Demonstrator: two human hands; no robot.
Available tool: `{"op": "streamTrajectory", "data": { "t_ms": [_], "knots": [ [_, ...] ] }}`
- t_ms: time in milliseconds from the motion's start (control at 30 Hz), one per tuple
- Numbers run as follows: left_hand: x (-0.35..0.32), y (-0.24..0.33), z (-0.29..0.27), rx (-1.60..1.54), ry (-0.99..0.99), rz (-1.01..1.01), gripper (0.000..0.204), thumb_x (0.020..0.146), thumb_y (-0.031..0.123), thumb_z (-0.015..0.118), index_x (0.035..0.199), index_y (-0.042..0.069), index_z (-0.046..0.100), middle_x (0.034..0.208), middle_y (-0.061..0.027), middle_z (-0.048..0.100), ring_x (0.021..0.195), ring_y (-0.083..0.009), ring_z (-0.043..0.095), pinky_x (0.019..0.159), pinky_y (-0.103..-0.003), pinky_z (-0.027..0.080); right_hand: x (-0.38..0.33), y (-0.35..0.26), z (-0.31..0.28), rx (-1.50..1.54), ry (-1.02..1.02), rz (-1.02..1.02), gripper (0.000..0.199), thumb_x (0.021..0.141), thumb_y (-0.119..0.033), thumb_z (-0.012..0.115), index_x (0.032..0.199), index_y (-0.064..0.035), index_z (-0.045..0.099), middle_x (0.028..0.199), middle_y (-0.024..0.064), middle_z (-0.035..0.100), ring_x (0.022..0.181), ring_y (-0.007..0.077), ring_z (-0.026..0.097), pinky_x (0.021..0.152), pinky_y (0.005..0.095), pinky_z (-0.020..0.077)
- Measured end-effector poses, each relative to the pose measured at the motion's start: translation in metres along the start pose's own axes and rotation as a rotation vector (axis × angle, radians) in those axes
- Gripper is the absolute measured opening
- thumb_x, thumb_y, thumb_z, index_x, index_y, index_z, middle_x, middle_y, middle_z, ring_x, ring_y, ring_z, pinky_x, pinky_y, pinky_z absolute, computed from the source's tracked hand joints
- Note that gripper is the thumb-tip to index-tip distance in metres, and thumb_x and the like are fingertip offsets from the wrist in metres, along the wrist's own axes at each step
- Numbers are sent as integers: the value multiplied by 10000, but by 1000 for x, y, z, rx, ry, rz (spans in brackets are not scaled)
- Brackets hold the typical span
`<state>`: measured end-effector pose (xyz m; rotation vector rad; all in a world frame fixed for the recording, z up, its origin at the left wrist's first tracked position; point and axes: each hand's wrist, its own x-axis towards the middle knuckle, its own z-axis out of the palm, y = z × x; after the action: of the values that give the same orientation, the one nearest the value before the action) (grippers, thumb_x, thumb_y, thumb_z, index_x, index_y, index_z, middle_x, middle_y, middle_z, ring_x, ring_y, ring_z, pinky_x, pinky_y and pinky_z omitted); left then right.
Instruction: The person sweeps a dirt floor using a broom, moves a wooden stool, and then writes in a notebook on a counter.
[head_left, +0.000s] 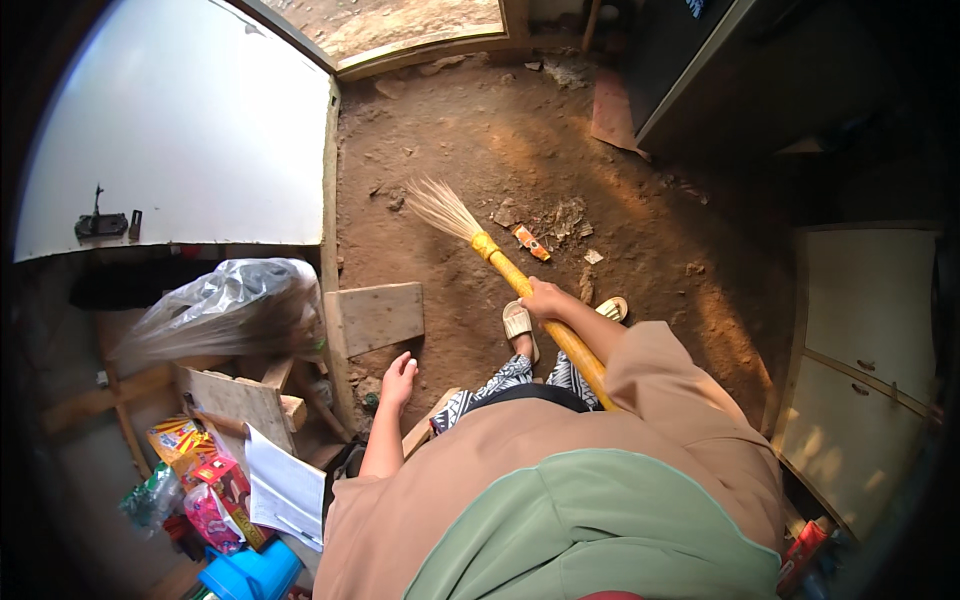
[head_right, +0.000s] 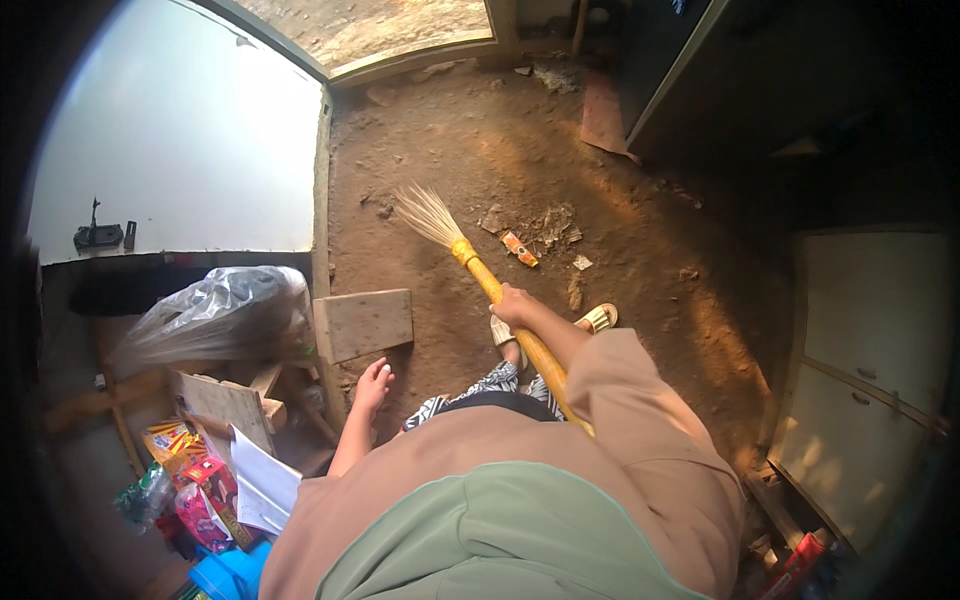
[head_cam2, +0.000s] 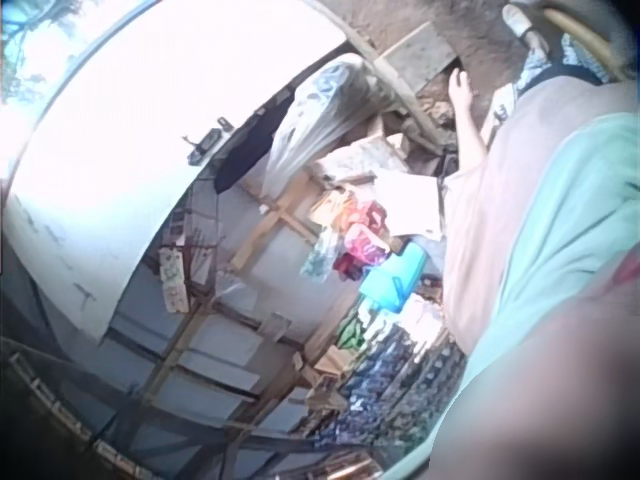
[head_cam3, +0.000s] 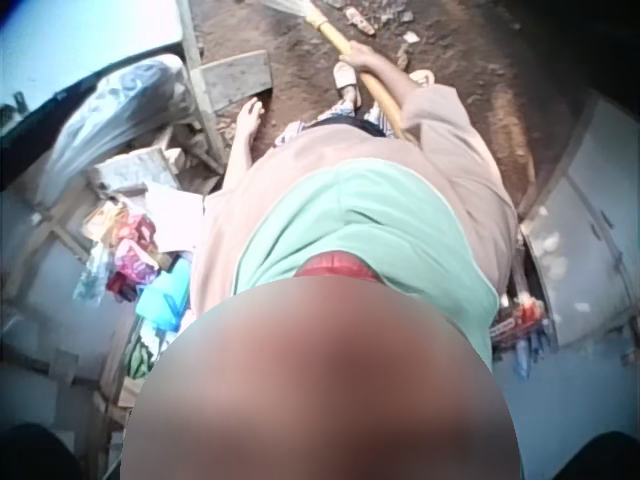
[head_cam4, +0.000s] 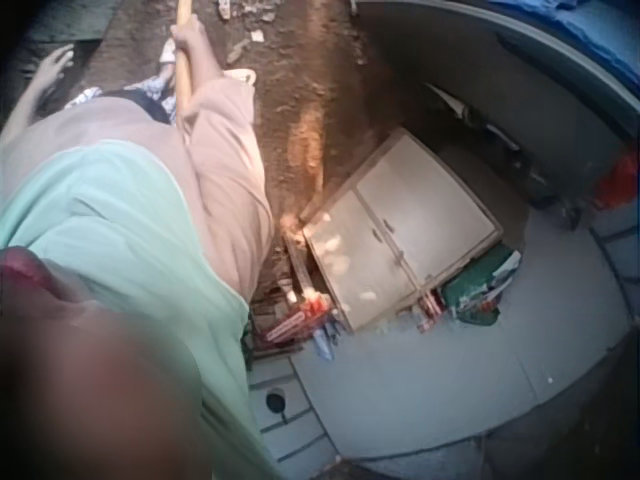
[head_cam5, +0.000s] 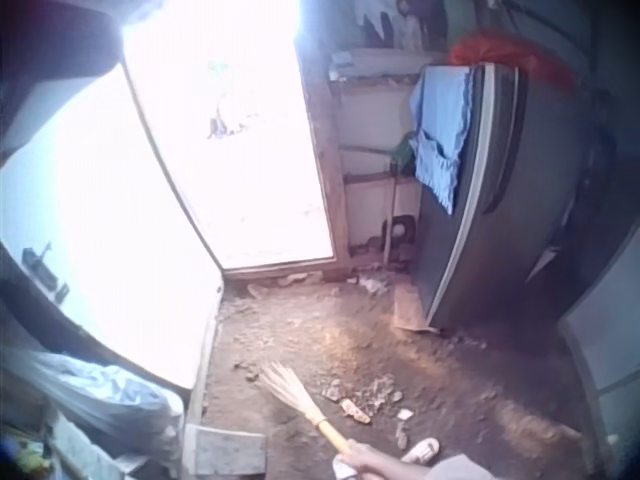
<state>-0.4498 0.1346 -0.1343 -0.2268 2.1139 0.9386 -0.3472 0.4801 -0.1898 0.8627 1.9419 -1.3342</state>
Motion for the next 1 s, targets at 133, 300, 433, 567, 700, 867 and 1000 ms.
{"op": "streamTrajectory", "data": {
  "t_ms": [133, 300, 433, 567, 700, 867, 1000],
  "knots": [
    [-9, 13, -16, -84, 7, -7, 437, 869, 246, 515, 1259, 71, 420, 1147, -52, 533, 925, -127, 561, 718, -245, 430, -10, 61, -3, 261, -34, 108, 356, 806, -206, 536, 1108, -43, 439, 769, 120, 556, 487, 216, 544, 440, 355, 465],
    [-13, -111, -37, -56, 99, -232, 430, 861, 280, 523, 1237, 84, 449, 1077, -52, 569, 819, -132, 588, 659, -273, 455, -175, 63, -44, 417, -43, 271, 405, 810, -188, 518, 1194, -124, 408, 733, 115, 520, 427, 177, 530, 355, 317, 448],
    [-20, -148, -26, -60, 104, -465, 392, 850, 289, 533, 1181, 84, 494, 1041, -50, 583, 758, -158, 601, 581, -297, 468, -218, 15, -51, 494, -63, 252, 415, 832, -213, 518, 1212, -119, 383, 739, 103, 524, 426, 157, 523, 362, 294, 433],
    [-29, -117, -8, -77, 75, -359, 393, 847, 255, 542, 1179, 51, 495, 1017, -65, 589, 770, -146, 595, 615, -271, 465, -95, 21, -21, 99, 88, -207, 439, 825, -288, 539, 1187, -80, 401, 772, 127, 555, 520, 187, 569, 470, 324, 463],
    [-15, -57, -5, -53, 55, -64, 394, 855, 226, 535, 1195, 34, 485, 997, -66, 595, 812, -124, 583, 659, -241, 451, 67, -23, 5, -168, 125, -331, 380, 827, -315, 522, 1072, -37, 440, 769, 142, 538, 516, 204, 572, 444, 341, 472],
    [-27, -25, -17, -183, 96, -47, 407, 865, 236, 521, 1221, 46, 463, 1026, -55, 583, 839, -116, 580, 680, -233, 444, 31, -11, -26, 377, -59, 149, 306, 829, -292, 507, 1027, -61, 473, 767, 112, 512, 506, 201, 550, 393, 350, 452],
    [-28, -111, -25, -158, 153, -219, 381, 867, 253, 514, 1194, 59, 484, 1024, -61, 582, 801, -129, 592, 582, -250, 449, -97, 56, -48, 505, -74, 257, 245, 858, -217, 473, 1070, -95, 456, 641, 74, 473, 388, 172, 483, 324, 320, 408]
  ]
}}
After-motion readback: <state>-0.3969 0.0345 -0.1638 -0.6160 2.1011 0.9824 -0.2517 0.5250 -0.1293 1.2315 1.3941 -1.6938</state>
